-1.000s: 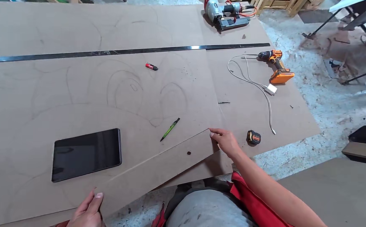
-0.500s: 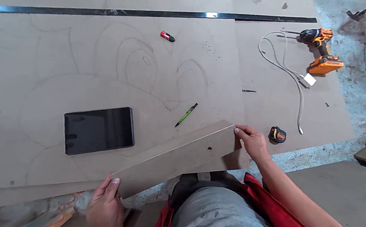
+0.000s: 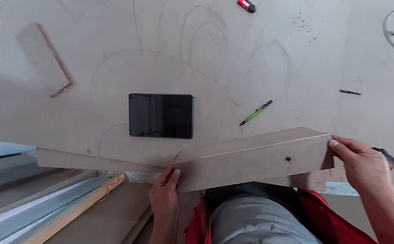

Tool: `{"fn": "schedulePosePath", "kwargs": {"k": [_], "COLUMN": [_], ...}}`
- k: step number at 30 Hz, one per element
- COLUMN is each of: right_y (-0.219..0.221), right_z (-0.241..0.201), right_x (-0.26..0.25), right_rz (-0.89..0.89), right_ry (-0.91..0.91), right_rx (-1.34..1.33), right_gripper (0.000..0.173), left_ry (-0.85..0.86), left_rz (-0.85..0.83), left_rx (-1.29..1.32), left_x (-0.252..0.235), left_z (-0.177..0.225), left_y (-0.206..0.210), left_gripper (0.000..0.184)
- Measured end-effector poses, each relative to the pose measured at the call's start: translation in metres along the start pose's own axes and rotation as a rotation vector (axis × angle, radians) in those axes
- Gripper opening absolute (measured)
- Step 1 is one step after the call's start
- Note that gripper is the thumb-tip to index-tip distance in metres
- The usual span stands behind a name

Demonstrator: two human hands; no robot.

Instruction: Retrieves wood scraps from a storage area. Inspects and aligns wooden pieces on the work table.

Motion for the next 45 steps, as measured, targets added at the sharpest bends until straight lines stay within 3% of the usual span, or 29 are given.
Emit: {"fn": "schedulePosePath", "kwargs": {"k": [6, 17, 28, 39, 45], "right_y": [-0.003, -0.005, -0.002, 0.002, 0.007], "right_z": [0.019, 0.001, -0.014, -0.024, -0.031], "right_x": [-0.008, -0.010, -0.022, -0.035, -0.039], "right_rz": [-0.034, -0.034, -0.008, -0.054, -0.057], "right_ry": [0.022, 0.053, 0.045, 0.121, 0.105], "right_rx": [-0.086, -0.024, -0.036, -0.034, 0.003], "right_gripper": [0.028, 0.026, 0.019, 0.020, 0.021], "left_ry": [-0.060, -0.061, 0.002, -0.077, -0.012], "left_rz": [-0.010, 0.009, 0.009, -0.238, -0.279], "left_rx": [0.025, 0.014, -0.219, -0.140, -0.139], "left_x": [0.001, -0.005, -0.018, -0.050, -0.062], "left_z": [-0.003, 0.004, 0.034, 0.043, 0.040], "left_y": [-0.003, 0.002, 0.013, 0.019, 0.022], "left_gripper": [0.034, 0.031, 0.013, 0.006, 0.009]}}
Point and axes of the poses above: each hand's wrist, its own x-axis away from the middle knuckle, its own y-axis out of the palm, z = x × y, the point moved 3 cm from there along -x, towards the middle knuckle, and after that the axes turned 12 degrees about z, right-handed, at the moved point
